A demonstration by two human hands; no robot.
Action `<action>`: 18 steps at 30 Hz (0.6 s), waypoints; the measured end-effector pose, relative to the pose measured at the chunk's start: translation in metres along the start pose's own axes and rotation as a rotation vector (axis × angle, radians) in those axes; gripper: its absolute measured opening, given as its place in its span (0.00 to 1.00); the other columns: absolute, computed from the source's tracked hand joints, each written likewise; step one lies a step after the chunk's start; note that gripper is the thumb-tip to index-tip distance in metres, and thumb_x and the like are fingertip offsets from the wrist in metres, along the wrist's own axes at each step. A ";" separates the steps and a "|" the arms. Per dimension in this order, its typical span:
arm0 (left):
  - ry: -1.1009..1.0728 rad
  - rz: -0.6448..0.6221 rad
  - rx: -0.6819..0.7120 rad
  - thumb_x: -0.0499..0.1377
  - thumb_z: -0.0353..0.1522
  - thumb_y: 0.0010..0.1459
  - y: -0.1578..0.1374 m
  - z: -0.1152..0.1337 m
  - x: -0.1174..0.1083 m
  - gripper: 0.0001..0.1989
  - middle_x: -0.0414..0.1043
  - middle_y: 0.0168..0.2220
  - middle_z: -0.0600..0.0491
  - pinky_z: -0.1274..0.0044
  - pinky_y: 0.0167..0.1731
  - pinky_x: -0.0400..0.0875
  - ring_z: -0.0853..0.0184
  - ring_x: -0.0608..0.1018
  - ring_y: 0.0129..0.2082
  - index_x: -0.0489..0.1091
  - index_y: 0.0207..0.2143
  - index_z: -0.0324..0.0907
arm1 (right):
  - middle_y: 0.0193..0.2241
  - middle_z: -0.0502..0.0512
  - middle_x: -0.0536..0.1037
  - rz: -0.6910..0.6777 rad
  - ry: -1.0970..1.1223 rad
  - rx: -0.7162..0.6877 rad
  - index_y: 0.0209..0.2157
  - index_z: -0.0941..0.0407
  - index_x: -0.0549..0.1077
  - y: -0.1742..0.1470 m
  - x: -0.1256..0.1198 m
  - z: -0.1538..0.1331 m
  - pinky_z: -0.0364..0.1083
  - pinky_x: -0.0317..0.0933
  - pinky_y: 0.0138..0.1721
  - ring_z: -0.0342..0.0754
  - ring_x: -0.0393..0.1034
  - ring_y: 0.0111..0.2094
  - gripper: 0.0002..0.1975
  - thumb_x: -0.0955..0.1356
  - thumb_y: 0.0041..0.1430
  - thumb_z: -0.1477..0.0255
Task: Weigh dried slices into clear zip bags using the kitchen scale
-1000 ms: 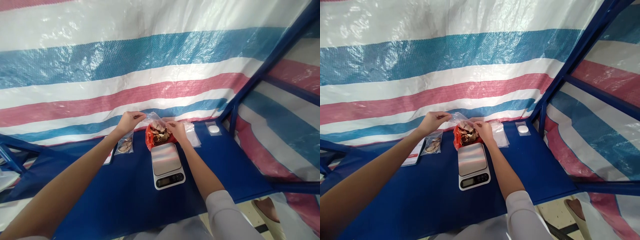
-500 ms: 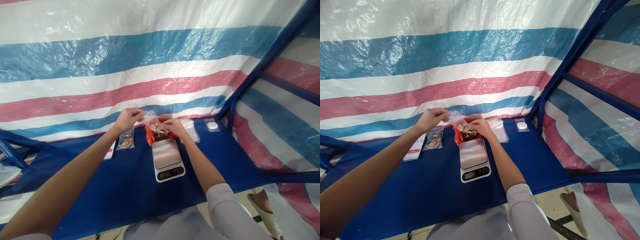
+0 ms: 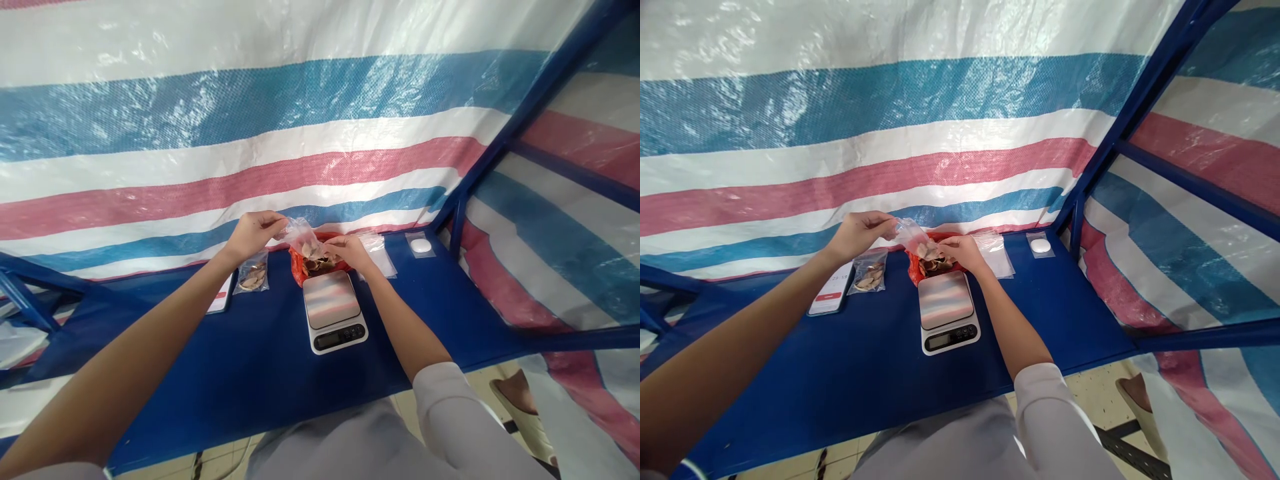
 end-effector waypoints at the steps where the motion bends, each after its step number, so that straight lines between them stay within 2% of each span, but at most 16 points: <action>1: 0.004 -0.002 0.002 0.62 0.52 0.53 0.000 -0.001 0.000 0.23 0.79 0.27 0.49 0.72 0.35 0.76 0.62 0.80 0.29 0.77 0.30 0.41 | 0.25 0.51 0.81 0.000 -0.008 0.008 0.33 0.58 0.83 -0.001 0.000 0.000 0.41 0.69 0.26 0.42 0.70 0.22 0.13 0.74 0.51 0.62; 8: 0.008 -0.030 -0.003 0.62 0.51 0.52 0.003 -0.013 0.008 0.22 0.80 0.31 0.49 0.73 0.36 0.75 0.63 0.80 0.31 0.78 0.33 0.41 | 0.25 0.50 0.81 0.024 -0.087 0.074 0.30 0.55 0.83 0.002 0.003 0.011 0.42 0.71 0.28 0.43 0.72 0.24 0.08 0.73 0.54 0.65; 12: 0.006 -0.084 -0.004 0.63 0.51 0.51 0.005 -0.020 0.011 0.22 0.81 0.34 0.48 0.72 0.37 0.76 0.61 0.81 0.33 0.78 0.34 0.41 | 0.23 0.49 0.79 0.057 -0.199 0.037 0.30 0.55 0.83 0.008 0.004 0.020 0.42 0.70 0.26 0.42 0.71 0.22 0.09 0.72 0.54 0.65; 18: 0.019 -0.146 -0.025 0.62 0.49 0.53 0.003 -0.019 0.004 0.21 0.80 0.33 0.48 0.71 0.37 0.75 0.60 0.80 0.33 0.78 0.36 0.41 | 0.29 0.52 0.82 -0.036 -0.204 -0.009 0.34 0.55 0.84 0.002 -0.004 0.013 0.42 0.70 0.26 0.43 0.72 0.24 0.11 0.72 0.55 0.64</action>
Point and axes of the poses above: each hand's wrist, its own y-axis towards the middle knuckle, its own x-axis out of the palm, z = x × y, the point moved 1 cm from there along y, towards the middle knuckle
